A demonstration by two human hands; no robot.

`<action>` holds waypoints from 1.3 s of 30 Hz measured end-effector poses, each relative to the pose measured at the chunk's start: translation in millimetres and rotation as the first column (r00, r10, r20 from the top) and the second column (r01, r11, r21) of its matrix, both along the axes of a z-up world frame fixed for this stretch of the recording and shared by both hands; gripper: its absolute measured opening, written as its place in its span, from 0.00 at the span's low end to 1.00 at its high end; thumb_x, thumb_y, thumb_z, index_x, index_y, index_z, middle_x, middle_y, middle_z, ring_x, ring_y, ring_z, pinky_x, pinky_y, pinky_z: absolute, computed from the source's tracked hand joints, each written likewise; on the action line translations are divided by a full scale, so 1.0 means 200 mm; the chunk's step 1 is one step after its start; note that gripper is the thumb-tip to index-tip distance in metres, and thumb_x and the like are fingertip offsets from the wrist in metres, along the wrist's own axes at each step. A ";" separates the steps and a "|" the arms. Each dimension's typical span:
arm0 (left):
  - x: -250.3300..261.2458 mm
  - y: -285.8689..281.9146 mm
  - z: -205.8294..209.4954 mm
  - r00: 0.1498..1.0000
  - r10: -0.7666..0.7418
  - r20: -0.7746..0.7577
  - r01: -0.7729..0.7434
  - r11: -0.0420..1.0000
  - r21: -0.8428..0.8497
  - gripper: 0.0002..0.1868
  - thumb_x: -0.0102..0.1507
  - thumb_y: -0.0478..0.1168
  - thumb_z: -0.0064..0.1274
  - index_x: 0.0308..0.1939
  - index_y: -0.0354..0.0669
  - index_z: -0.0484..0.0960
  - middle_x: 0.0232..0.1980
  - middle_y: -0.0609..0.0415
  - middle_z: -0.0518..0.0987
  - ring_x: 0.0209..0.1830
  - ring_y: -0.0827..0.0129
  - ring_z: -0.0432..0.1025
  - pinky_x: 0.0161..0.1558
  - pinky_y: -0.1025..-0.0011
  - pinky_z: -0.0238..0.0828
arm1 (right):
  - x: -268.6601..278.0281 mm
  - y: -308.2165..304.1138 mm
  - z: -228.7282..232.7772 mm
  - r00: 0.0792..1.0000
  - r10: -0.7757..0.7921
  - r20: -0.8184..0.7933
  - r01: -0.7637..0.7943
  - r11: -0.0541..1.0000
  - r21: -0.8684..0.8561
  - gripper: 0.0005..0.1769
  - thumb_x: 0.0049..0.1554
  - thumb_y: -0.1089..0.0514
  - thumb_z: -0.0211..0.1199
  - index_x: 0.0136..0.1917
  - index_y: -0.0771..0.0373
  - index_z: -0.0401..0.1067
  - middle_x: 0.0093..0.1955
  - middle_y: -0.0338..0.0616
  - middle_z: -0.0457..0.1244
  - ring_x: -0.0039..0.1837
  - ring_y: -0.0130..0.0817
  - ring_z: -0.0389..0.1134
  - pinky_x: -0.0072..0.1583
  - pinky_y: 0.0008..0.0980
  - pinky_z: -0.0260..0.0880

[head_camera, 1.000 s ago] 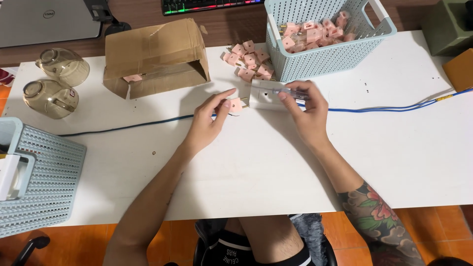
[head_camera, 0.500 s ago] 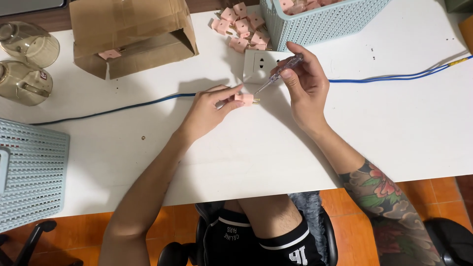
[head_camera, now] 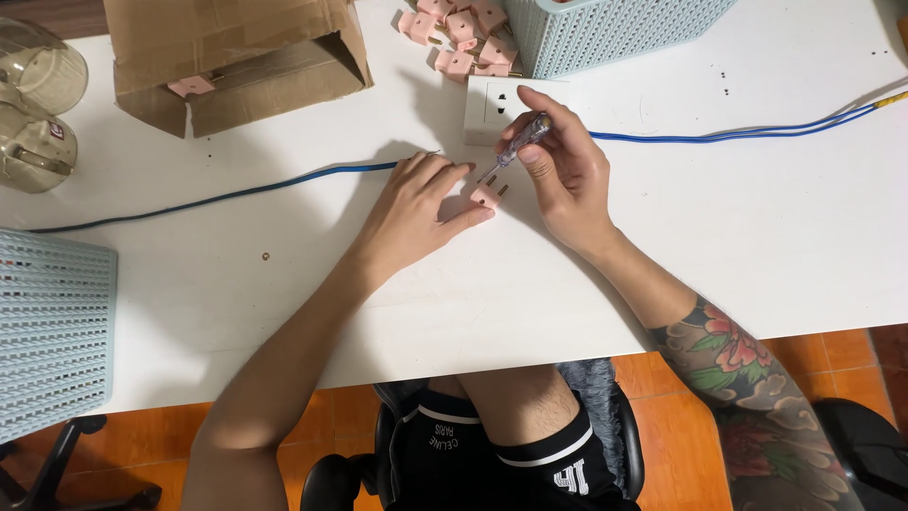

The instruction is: Assembling small electrical components by hand and using a screwdriver to fasten parts.

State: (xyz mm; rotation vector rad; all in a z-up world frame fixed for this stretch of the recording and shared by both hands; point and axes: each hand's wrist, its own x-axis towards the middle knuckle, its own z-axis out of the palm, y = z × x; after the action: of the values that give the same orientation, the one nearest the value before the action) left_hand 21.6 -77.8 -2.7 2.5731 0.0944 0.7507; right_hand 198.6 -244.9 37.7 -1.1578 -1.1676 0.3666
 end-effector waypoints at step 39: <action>0.02 0.05 -0.11 0.988 -0.061 0.140 0.033 0.980 0.198 0.17 0.70 0.54 0.73 0.40 0.47 0.89 0.38 0.55 0.83 0.43 0.62 0.79 0.49 0.61 0.69 | -0.02 0.07 -0.09 0.949 -0.006 0.316 -0.041 0.989 0.143 0.20 0.70 0.73 0.68 0.70 0.78 0.65 0.54 0.58 0.63 0.55 0.55 0.77 0.60 0.60 0.83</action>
State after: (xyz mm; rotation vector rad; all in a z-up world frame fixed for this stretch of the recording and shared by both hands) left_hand 26.2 -68.5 -23.7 2.6819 -0.0907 0.9700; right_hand 194.4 -230.1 19.0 -1.1006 -1.4596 0.1051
